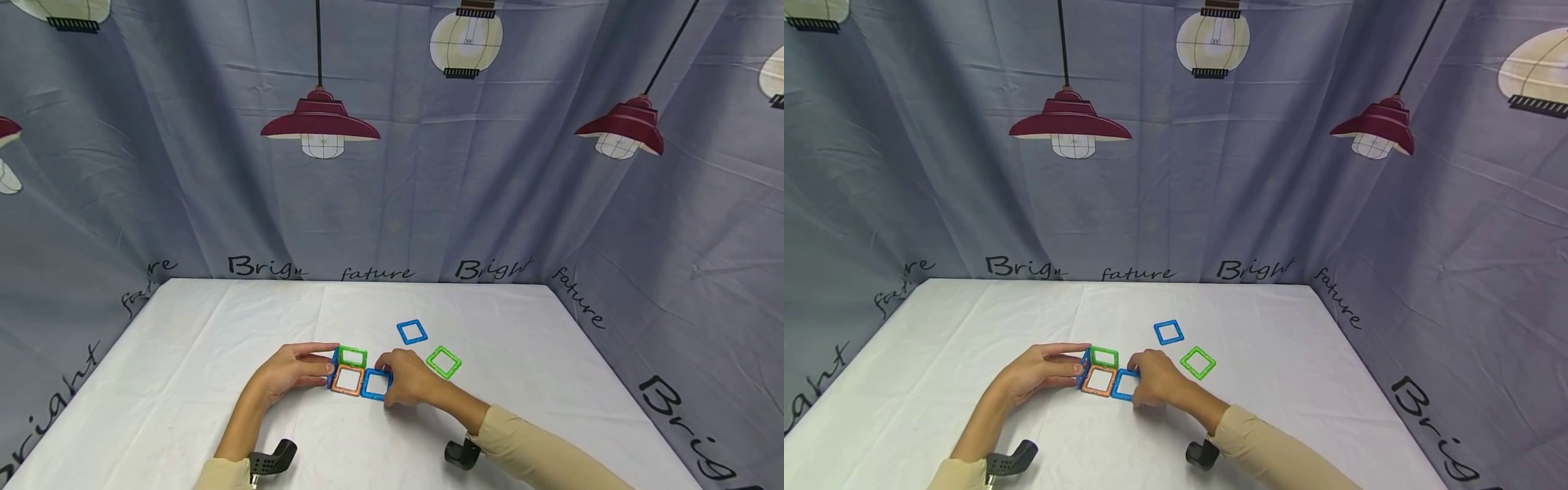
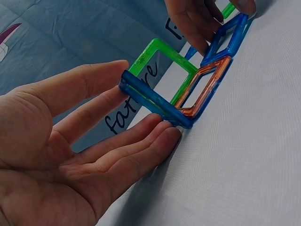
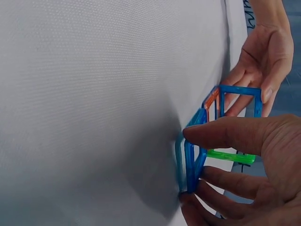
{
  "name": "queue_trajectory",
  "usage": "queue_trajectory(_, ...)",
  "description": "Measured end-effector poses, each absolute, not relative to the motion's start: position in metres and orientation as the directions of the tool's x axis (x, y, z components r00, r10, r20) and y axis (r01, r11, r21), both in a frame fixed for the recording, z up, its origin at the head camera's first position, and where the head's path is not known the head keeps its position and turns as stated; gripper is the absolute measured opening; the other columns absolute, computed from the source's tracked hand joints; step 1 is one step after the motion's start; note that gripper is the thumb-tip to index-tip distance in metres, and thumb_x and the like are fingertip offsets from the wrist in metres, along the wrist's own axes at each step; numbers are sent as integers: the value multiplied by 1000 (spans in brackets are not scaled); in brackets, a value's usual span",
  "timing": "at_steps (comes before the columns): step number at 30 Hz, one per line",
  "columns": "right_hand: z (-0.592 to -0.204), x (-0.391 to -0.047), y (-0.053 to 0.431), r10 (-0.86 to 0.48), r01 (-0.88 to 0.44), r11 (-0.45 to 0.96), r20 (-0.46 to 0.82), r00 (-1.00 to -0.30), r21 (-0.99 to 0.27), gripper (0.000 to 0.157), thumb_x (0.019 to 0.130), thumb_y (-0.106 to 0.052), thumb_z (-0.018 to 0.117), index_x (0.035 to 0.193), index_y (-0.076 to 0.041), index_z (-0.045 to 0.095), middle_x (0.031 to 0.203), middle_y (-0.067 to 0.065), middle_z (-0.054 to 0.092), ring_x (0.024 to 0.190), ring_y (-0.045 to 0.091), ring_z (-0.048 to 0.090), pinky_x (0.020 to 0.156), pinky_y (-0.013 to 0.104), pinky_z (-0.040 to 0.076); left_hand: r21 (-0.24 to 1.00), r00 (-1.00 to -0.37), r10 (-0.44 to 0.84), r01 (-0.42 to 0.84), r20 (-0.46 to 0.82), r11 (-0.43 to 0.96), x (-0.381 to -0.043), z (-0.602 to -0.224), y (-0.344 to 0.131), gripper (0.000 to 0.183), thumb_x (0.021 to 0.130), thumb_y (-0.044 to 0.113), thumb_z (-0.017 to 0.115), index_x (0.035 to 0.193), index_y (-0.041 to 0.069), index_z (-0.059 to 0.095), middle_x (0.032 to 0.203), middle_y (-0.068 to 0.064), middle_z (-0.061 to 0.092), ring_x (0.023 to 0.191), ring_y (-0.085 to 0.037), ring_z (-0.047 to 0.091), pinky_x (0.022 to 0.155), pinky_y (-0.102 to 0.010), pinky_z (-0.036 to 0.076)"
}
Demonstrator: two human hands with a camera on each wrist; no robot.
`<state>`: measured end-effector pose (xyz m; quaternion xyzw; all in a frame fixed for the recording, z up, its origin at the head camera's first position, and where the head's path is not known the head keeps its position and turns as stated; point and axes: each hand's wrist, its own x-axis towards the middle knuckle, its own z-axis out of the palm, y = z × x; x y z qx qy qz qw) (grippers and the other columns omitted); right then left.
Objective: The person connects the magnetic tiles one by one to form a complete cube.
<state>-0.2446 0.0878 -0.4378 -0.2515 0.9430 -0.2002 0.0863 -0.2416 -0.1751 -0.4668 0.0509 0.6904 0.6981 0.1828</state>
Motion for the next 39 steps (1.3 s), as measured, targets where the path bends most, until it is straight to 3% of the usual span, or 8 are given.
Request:
queue_trajectory(15, -437, -244, 88, -527, -458, 781, -54, -848, -425, 51, 62, -6, 91, 109, -4, 74, 98, 7, 70, 89, 17, 60, 83, 34, 55, 983, -928, 327, -184, -181, 21, -243, -468, -175, 57, 89, 8, 76, 142, -4, 55, 127, -24, 67, 108, -27, 70, 92, -41, 59)
queue_trajectory(21, -431, -246, 87, -527, -450, 781, -71, -847, -434, 53, 65, -7, 88, 116, -4, 72, 105, 10, 71, 96, 19, 61, 86, 37, 55, 983, -927, 330, -183, -178, 15, -244, -468, -176, 58, 89, 8, 76, 142, -4, 55, 126, -24, 67, 108, -27, 70, 92, -41, 59)
queue_trajectory(30, -418, -244, 83, -525, -415, 729, -54, -850, -545, 57, 70, -3, 84, 123, 4, 64, 117, 20, 69, 107, 31, 64, 94, 48, 55, 982, -923, 340, -188, -178, 4, -244, -468, -176, 59, 89, 7, 76, 143, -4, 54, 128, -26, 66, 109, -26, 69, 93, -39, 59)
queue_trajectory(39, -417, -243, 80, -487, -350, 679, -40, -872, -645, 66, 71, -5, 88, 130, 4, 59, 118, 18, 67, 103, 29, 63, 91, 43, 55, 981, -922, 342, -191, -181, 3, -243, -470, -176, 60, 89, 8, 77, 142, -5, 54, 127, -27, 66, 109, -27, 70, 91, -39, 59)
